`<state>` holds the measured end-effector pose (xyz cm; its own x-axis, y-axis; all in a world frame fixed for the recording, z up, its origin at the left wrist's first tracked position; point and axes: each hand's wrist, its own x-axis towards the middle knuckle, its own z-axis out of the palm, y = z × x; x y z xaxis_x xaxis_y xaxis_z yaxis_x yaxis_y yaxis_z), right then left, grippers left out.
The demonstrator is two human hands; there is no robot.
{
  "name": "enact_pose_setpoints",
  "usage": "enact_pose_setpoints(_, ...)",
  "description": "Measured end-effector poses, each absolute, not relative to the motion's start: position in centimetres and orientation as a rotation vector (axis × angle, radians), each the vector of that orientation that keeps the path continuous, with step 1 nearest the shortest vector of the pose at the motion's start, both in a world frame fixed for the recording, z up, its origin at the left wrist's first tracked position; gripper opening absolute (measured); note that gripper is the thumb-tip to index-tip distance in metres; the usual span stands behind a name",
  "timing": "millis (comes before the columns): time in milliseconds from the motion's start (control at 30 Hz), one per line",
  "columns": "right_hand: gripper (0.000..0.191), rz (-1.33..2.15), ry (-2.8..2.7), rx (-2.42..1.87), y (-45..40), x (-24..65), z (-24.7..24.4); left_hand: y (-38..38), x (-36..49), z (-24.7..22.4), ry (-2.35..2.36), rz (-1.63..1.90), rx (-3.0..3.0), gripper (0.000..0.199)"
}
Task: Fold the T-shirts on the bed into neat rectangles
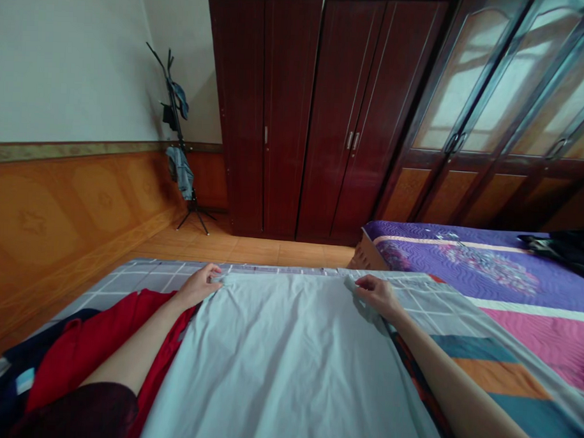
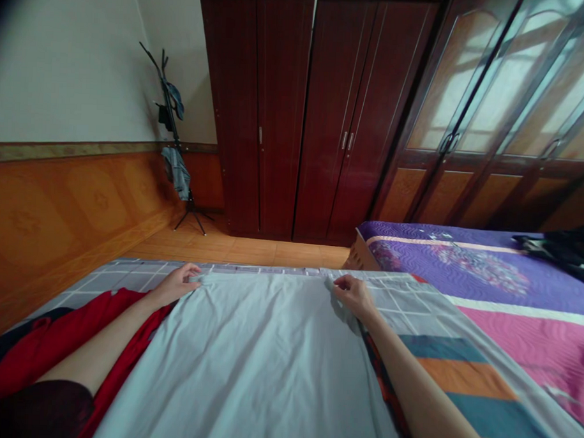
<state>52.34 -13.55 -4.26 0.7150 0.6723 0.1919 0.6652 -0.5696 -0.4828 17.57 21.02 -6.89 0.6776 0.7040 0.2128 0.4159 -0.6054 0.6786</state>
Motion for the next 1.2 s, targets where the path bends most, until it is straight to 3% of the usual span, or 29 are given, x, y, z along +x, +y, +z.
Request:
enact_pose_setpoints(67, 0.024, 0.035, -1.045, -2.376, -13.4, 52.5, -4.3, 20.9, 17.5, -6.7, 0.855, 0.612, 2.305, 0.039)
enact_pose_setpoints(200, 0.014, -0.008, -0.999, -2.425, -13.2, 52.6, -4.5, 21.0, 17.3, -6.4, 0.872, 0.586, 2.342, 0.031)
enact_pose_setpoints(467, 0.030, -0.117, -0.766, -2.551, -13.0, 52.7, -4.5, 22.1, 17.5, -6.7, 1.041, 0.687, 2.331, 0.036)
enact_pose_setpoints(633, 0.028, -0.107, -0.772, -2.608, -12.7, 53.0, -4.5, 22.1, 17.8, -6.9, 1.067, 0.644, 2.298, 0.031)
enact_pose_setpoints(800, 0.022, 0.006, -0.901, -2.600, -13.1, 53.8, -4.1, 21.4, 16.7, -6.3, 1.075, 0.516, 2.211, 0.045)
enact_pose_setpoints(933, 0.022, 0.010, -0.896, -2.631, -13.5, 53.7, -4.1, 20.8, 15.9, -5.9, 1.078, 0.385, 2.218, 0.029)
enact_pose_setpoints(1067, 0.030, -0.079, -0.794, -2.695, -13.2, 52.9, -4.1, 21.0, 16.7, -6.0, 1.219, 0.476, 2.295, 0.014)
enact_pose_setpoints(1200, 0.036, -0.146, -0.756, -2.747, -12.7, 52.3, -4.1, 21.1, 17.8, -6.3, 1.346, 0.540, 2.388, 0.012)
